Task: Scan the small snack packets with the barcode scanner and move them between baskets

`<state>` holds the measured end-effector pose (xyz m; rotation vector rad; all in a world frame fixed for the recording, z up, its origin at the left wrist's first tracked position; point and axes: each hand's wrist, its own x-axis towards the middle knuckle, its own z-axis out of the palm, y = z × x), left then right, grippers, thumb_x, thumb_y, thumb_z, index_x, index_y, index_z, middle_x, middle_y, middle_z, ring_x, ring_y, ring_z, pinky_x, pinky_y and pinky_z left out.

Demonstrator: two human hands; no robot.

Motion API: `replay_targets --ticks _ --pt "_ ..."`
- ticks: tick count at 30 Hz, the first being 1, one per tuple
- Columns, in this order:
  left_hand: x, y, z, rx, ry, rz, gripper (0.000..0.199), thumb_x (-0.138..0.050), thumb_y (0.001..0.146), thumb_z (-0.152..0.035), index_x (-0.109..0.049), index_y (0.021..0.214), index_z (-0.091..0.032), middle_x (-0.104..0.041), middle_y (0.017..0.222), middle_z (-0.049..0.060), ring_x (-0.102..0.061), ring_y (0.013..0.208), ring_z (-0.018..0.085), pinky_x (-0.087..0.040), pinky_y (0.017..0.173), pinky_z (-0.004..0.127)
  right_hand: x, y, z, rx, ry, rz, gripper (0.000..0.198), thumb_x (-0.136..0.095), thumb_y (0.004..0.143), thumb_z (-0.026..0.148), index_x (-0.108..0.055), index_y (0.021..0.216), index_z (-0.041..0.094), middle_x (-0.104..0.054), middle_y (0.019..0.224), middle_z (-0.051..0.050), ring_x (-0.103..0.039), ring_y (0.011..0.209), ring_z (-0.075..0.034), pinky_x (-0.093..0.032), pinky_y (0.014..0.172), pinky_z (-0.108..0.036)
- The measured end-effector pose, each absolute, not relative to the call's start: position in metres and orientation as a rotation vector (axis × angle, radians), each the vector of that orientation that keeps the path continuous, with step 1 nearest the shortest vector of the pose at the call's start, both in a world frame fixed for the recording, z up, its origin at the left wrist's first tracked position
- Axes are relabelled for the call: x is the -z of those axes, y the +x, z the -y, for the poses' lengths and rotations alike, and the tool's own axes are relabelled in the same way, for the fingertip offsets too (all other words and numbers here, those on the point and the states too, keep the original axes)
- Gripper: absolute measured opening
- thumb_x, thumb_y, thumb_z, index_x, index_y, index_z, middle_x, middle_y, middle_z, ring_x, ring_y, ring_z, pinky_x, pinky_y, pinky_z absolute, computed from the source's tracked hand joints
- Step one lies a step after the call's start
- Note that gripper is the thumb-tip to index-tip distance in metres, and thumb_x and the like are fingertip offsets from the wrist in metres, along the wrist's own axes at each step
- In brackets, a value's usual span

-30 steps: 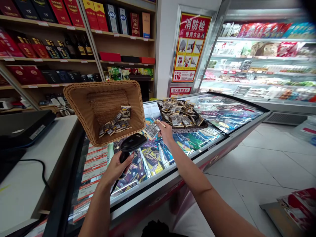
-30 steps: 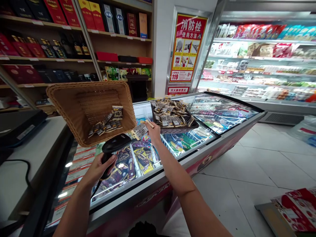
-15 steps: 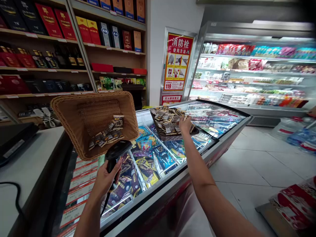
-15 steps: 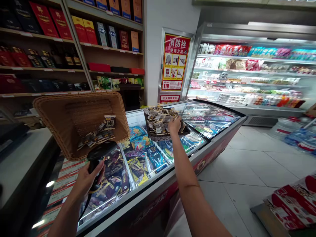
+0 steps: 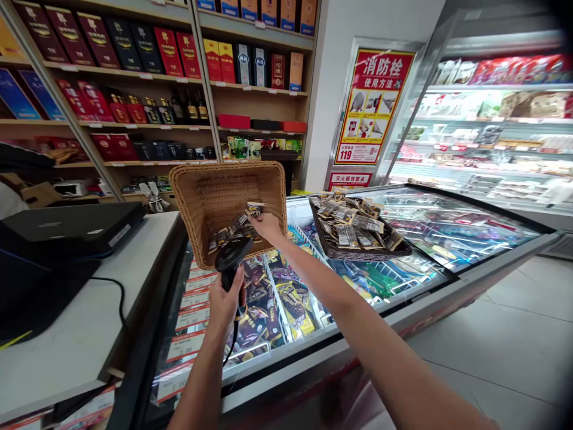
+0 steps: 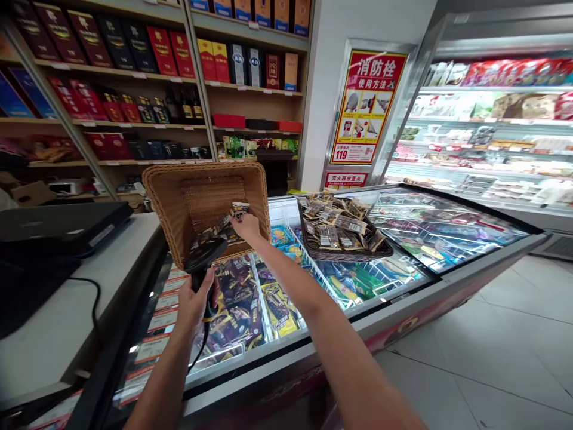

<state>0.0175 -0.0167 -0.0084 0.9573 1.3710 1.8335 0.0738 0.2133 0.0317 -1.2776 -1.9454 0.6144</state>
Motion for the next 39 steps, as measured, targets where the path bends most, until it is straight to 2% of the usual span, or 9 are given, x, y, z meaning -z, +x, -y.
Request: replay_targets --ticks 2,4,9,16,21,29,35,39 --pt "0.009 0.017 0.016 -1.841 0.927 -1.370 0.056 -0.083 0.074 -0.068 -0.059 0.086 -0.019 -0.057 0.061 -0.006 -0.046 0.040 0.007 -0.037 0.035 0.020 -0.035 0.037 -0.224 -0.733 -1.393 1.859 0.032 -0.071 0.091 0.049 -0.073 0.085 0.018 -0.076 0.096 -0.016 -0.073 0.100 -0.033 -0.055 0.087 -0.039" --pt "0.009 0.016 0.015 -1.823 0.910 -1.380 0.059 -0.084 0.071 -0.070 -0.059 0.086 -0.019 -0.057 0.060 -0.006 -0.046 0.040 0.008 -0.036 0.034 0.020 -0.036 0.017 -0.232 -0.836 -1.451 1.759 0.025 -0.072 0.089 0.044 -0.072 0.086 0.019 -0.076 0.099 -0.016 -0.073 0.103 -0.033 -0.056 0.088 -0.039" --pt "0.008 0.018 0.015 -1.781 0.886 -1.376 0.063 -0.086 0.065 -0.073 -0.060 0.086 -0.019 -0.057 0.057 -0.007 -0.044 0.039 0.008 -0.036 0.034 0.021 -0.027 0.034 -0.226 -0.861 -1.171 1.627 0.012 -0.058 0.093 0.031 -0.062 0.083 0.024 -0.074 0.093 -0.005 -0.071 0.097 -0.023 -0.056 0.091 -0.036" --pt "0.004 0.025 0.021 -1.722 0.959 -1.361 0.060 -0.085 0.070 -0.070 -0.060 0.086 -0.018 -0.058 0.060 -0.006 -0.047 0.040 0.007 -0.038 0.036 0.020 0.003 0.154 -0.180 -1.181 -0.882 1.237 0.019 -0.053 0.093 0.044 -0.043 0.091 0.027 -0.055 0.070 0.006 -0.063 0.065 -0.017 -0.060 0.064 -0.032" --pt "0.007 0.028 0.018 -1.633 1.030 -1.354 0.060 -0.086 0.070 -0.071 -0.059 0.081 -0.019 -0.058 0.061 -0.006 -0.047 0.040 0.007 -0.038 0.037 0.020 0.021 0.206 -0.155 -1.123 -0.929 1.032 0.026 -0.056 0.089 0.046 -0.037 0.090 0.028 -0.047 0.067 0.007 -0.059 0.062 -0.016 -0.060 0.060 -0.033" --pt "0.007 0.040 0.022 -1.429 1.142 -1.330 0.059 -0.081 0.073 -0.073 -0.057 0.077 -0.020 -0.055 0.058 -0.007 -0.045 0.040 0.006 -0.036 0.039 0.019 0.027 0.207 -0.154 -1.090 -0.903 1.062 0.029 -0.058 0.087 0.050 -0.039 0.086 0.028 -0.037 0.059 0.010 -0.053 0.060 -0.016 -0.059 0.059 -0.032" --pt "0.009 0.047 0.024 -1.420 1.174 -1.339 0.053 -0.078 0.080 -0.067 -0.058 0.075 -0.019 -0.055 0.058 -0.006 -0.044 0.041 0.006 -0.036 0.040 0.018 0.023 0.212 -0.151 -1.086 -0.998 1.040 0.023 -0.054 0.090 0.045 -0.040 0.085 0.028 -0.037 0.060 0.008 -0.048 0.060 -0.015 -0.061 0.063 -0.031" --pt "0.009 0.045 0.023 -1.412 1.156 -1.346 0.055 -0.079 0.077 -0.070 -0.057 0.077 -0.019 -0.061 0.066 -0.004 -0.046 0.042 0.006 -0.037 0.040 0.019 0.024 0.211 -0.153 -1.067 -1.043 1.047 0.021 -0.052 0.090 0.045 -0.040 0.086 0.028 -0.039 0.062 0.007 -0.049 0.061 -0.016 -0.060 0.063 -0.031"
